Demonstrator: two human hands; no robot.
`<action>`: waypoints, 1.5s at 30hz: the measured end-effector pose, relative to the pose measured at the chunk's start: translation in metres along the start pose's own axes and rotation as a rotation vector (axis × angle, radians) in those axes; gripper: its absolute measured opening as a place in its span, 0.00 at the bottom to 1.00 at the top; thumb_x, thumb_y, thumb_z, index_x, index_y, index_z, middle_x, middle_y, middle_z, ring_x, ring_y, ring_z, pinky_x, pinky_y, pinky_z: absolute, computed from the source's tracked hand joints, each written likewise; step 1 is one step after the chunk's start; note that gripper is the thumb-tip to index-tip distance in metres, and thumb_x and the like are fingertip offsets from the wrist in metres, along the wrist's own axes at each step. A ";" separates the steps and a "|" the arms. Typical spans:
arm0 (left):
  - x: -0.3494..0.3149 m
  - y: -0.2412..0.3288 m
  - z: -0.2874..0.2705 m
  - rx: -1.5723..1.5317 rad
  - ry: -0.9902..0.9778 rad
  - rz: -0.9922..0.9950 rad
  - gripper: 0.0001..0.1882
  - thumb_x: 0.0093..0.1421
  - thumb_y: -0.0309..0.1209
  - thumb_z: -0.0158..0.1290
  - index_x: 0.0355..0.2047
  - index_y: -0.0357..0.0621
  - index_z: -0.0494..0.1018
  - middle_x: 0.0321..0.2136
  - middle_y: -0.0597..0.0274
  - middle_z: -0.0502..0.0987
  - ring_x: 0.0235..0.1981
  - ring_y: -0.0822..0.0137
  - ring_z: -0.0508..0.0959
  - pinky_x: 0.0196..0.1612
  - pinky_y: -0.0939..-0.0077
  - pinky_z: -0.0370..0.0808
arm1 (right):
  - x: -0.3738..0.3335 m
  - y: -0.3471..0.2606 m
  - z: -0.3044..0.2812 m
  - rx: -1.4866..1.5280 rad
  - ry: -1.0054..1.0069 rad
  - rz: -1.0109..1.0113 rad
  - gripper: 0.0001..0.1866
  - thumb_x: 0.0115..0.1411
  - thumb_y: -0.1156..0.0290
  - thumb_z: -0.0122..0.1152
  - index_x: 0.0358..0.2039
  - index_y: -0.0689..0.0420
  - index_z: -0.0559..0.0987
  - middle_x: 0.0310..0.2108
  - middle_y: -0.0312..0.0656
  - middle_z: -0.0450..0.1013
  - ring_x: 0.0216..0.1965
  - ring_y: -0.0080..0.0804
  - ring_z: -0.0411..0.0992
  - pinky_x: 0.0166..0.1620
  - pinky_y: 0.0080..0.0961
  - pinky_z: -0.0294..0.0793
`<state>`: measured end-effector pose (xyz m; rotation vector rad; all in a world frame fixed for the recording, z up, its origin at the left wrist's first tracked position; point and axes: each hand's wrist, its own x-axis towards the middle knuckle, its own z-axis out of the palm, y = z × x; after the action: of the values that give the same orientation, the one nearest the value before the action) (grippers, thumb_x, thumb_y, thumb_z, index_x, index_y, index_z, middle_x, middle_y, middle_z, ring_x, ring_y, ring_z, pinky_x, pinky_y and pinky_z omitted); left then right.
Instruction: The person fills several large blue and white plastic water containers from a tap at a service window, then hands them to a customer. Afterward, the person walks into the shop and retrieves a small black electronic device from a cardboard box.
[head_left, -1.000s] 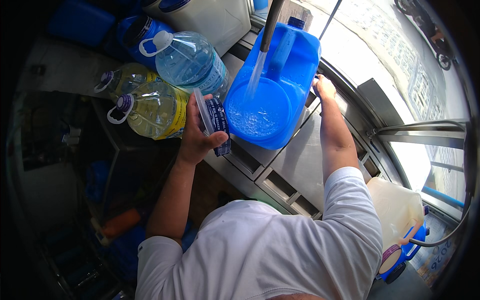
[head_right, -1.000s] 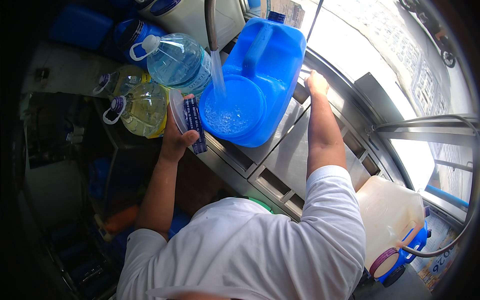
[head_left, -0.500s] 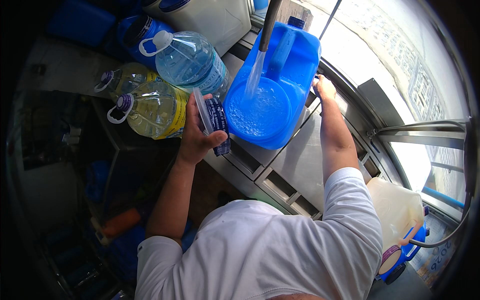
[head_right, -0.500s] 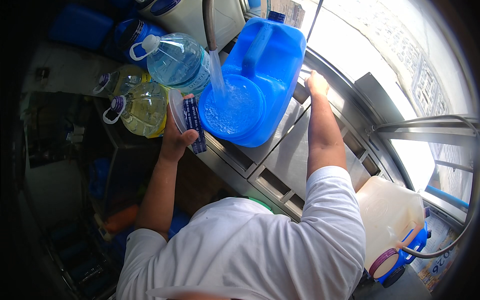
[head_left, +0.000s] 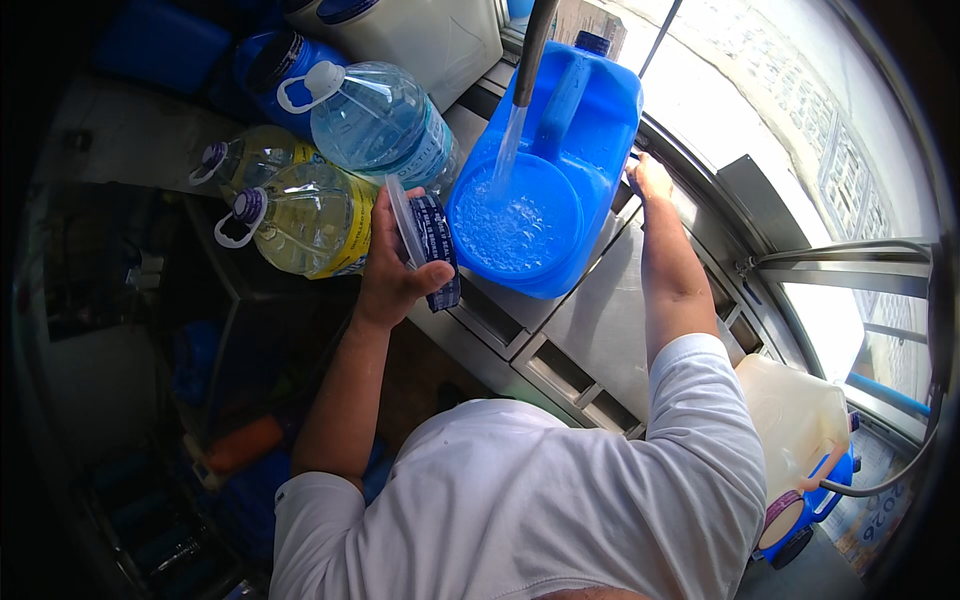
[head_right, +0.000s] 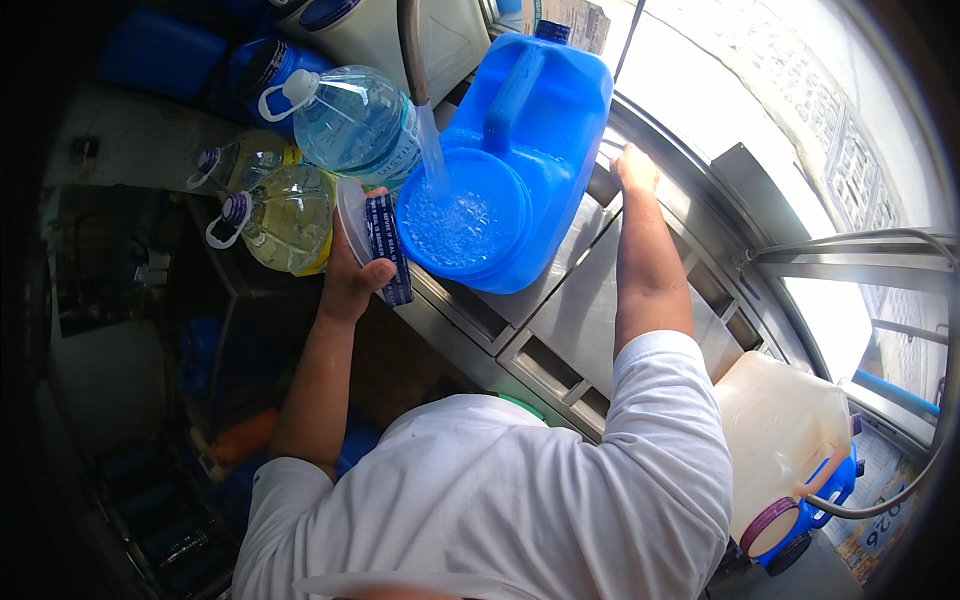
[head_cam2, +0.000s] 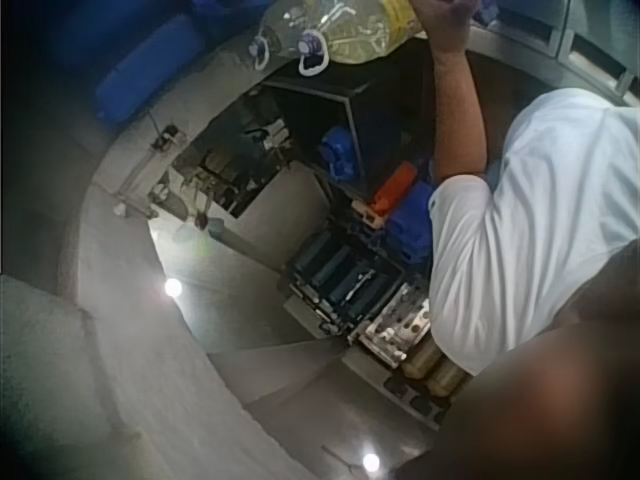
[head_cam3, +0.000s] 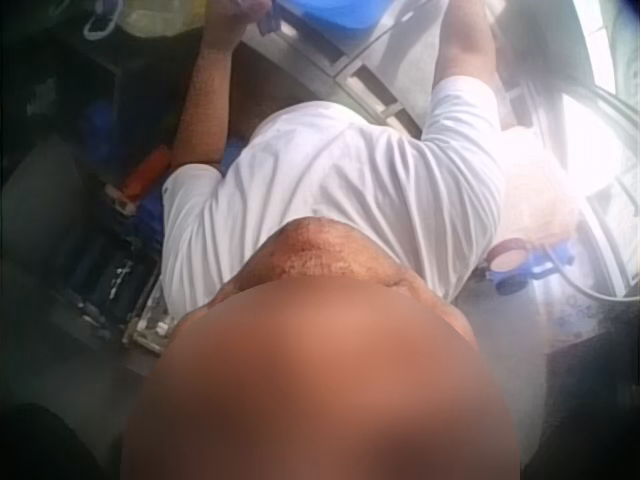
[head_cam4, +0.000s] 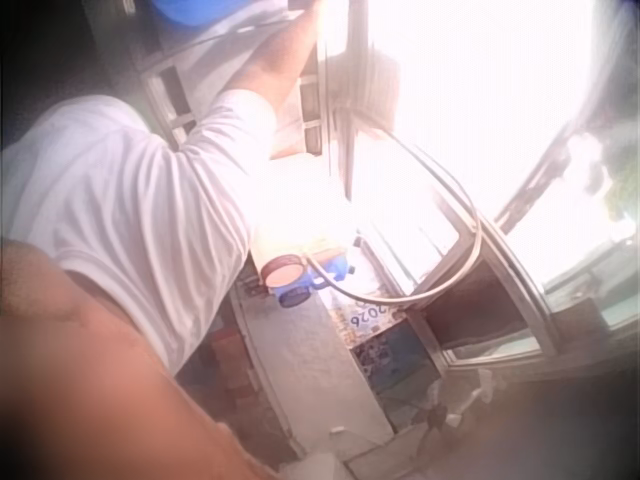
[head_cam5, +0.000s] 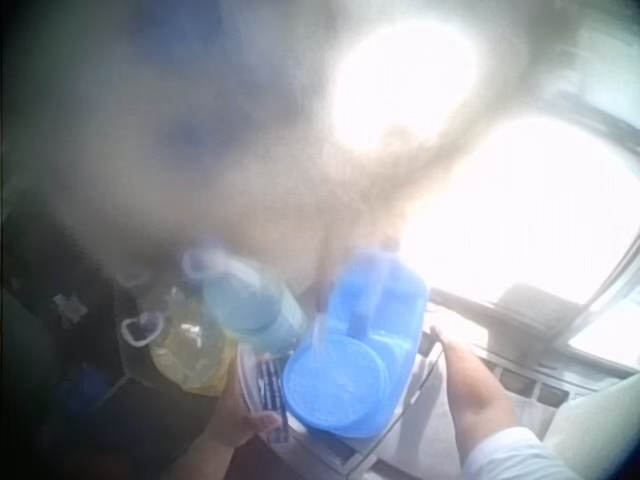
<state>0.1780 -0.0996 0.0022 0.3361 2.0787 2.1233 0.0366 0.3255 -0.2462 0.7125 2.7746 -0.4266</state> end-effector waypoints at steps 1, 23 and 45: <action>0.000 0.000 0.000 0.001 -0.001 -0.001 0.67 0.42 0.52 0.73 0.69 0.38 0.40 0.55 0.51 0.60 0.54 0.62 0.70 0.55 0.67 0.74 | -0.001 0.000 0.000 0.001 0.002 0.002 0.32 0.61 0.51 0.59 0.63 0.49 0.68 0.56 0.51 0.73 0.58 0.46 0.71 0.60 0.43 0.69; 0.001 0.002 0.001 -0.012 0.006 -0.018 0.65 0.41 0.53 0.73 0.67 0.38 0.44 0.52 0.53 0.63 0.50 0.66 0.72 0.52 0.70 0.75 | 0.035 0.024 0.037 0.766 0.049 0.083 0.37 0.52 0.56 0.69 0.60 0.62 0.71 0.58 0.54 0.71 0.61 0.44 0.69 0.62 0.35 0.66; 0.000 0.001 0.001 0.025 0.008 -0.015 0.64 0.41 0.55 0.72 0.67 0.38 0.46 0.51 0.54 0.64 0.49 0.67 0.71 0.52 0.71 0.74 | 0.003 0.013 0.024 0.204 0.043 -0.010 0.38 0.56 0.51 0.64 0.64 0.52 0.67 0.61 0.52 0.68 0.62 0.48 0.66 0.63 0.42 0.64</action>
<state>0.1780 -0.0983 0.0037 0.3148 2.1068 2.0952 0.0443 0.3292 -0.2722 0.7610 2.8029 -0.7116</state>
